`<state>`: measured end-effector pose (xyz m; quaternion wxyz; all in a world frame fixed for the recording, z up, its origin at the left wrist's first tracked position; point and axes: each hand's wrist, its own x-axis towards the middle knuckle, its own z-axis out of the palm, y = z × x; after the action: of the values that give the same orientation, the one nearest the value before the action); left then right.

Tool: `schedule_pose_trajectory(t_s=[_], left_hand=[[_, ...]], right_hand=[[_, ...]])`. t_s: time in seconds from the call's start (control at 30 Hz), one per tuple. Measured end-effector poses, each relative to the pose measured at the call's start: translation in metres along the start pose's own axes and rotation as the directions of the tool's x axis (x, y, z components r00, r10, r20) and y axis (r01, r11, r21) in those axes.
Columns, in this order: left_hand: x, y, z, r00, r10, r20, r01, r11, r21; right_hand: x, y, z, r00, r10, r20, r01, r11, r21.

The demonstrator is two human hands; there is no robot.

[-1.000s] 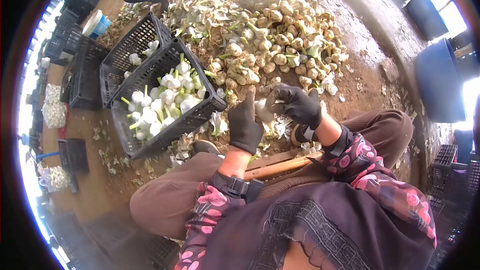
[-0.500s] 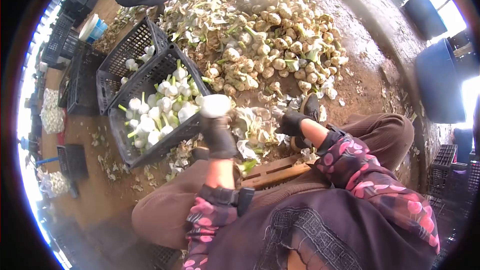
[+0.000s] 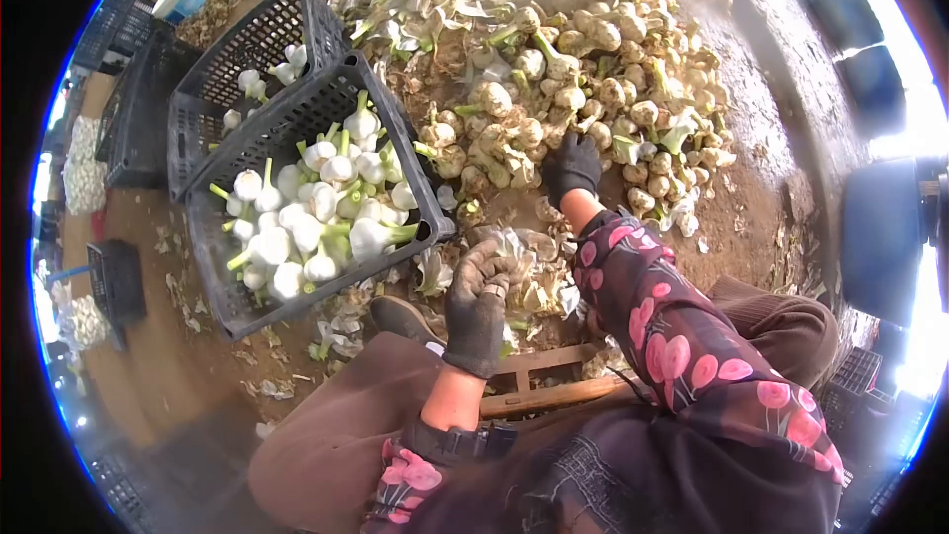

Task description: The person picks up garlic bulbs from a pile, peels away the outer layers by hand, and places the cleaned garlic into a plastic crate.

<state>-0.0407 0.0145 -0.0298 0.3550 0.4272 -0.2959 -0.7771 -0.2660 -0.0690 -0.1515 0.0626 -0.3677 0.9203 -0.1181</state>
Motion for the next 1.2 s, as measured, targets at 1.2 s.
schedule_pose_trajectory(t_s=[1.2], left_hand=[[0.012, -0.012, -0.003, 0.986, -0.163, -0.04, 0.168, 0.956, 0.24]], right_hand=[[0.159, -0.032, -0.057, 0.949, -0.165, 0.27, 0.165, 0.986, 0.022]])
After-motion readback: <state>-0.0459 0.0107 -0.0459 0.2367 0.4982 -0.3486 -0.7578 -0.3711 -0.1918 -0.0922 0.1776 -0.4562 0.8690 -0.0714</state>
